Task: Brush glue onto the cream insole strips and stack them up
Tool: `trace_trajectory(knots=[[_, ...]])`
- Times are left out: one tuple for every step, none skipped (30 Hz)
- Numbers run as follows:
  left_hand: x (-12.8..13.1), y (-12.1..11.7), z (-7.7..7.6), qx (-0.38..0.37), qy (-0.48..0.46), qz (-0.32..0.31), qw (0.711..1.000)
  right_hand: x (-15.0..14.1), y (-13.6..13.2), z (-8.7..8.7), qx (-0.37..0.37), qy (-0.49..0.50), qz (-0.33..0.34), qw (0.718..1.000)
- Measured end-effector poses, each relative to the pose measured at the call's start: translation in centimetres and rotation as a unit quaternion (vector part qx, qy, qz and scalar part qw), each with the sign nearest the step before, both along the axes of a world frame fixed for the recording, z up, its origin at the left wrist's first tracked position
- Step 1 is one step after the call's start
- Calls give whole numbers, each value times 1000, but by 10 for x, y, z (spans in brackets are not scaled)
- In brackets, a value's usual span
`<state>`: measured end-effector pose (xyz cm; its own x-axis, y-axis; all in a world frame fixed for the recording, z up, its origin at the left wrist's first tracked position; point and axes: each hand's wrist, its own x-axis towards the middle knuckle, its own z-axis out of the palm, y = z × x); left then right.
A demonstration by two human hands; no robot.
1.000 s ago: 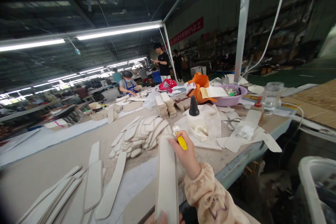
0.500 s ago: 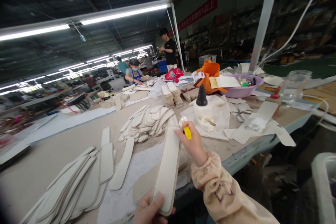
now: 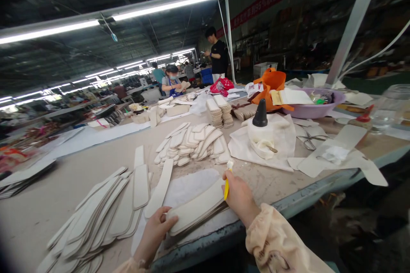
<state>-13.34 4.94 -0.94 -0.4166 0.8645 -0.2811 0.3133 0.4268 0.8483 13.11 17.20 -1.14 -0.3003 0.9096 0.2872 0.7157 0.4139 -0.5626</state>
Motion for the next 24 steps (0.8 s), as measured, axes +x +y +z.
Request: trace_trajectory(knots=[[-1,2,-2,-1,12,-2,1000,-2,-3,0,23,-3,10,1000],[-1,4,-4,0,23,-6,1000,-5,-7,0,44,2,26,999],[-1,5,-6,0,33,-12,999,-10,-12,0,59,14,49,997],[-1,6,-7,1,42,-17,999,-17,-19,0,65,31,77,994],[-1,6,-9,1,54,-22,998,-25,-28,-1,60,48,108,991],[-1,7,-11,1,63,-26,998,-35,-36,-3,54,64,140,987],[-1,8,-13,0,67,-29,997,-46,-44,-6,48,70,180,980],[-1,9,-15,0,66,-30,997,-57,-51,-11,48,78,214,973],[-1,9,-17,-1,61,-32,998,-67,-57,-16,47,82,246,965],[-1,10,-20,-2,55,-33,998,-76,-62,-22,48,84,266,959],[-2,10,-21,-3,46,-35,998,-82,-65,-28,47,80,280,956],[-2,10,-23,-3,40,-35,999,-85,-66,-33,44,76,289,953],[-2,10,-24,-3,38,-35,999,-86,-66,-37,41,72,292,953],[-2,9,-24,-2,38,-34,999,-84,-64,-40,36,70,289,954],[-2,8,-25,1,37,-34,999,-80,-61,-41,31,71,281,957],[-2,8,-25,4,37,-34,999,-74,-57,-41,25,73,267,960],[-3,8,-26,7,39,-34,999,-67,-52,-40,20,74,251,965],[-4,8,-26,12,42,-34,998,-59,-46,-39,13,73,231,970],[-5,9,-26,15,41,-33,999,-50,-39,-38,6,70,213,975],[-5,10,-26,17,35,-33,999,-42,-33,-37,1,64,198,978],[-5,11,-26,14,21,-34,999,-33,-27,-37,-2,58,185,981],[-5,11,-25,11,-1,-34,999,-25,-23,-37,-1,53,173,983],[-4,11,-23,9,-25,-32,999,-18,-19,-39,1,48,163,985],[-2,10,-21,8,-50,-25,998,-11,-17,-43,8,48,149,988]])
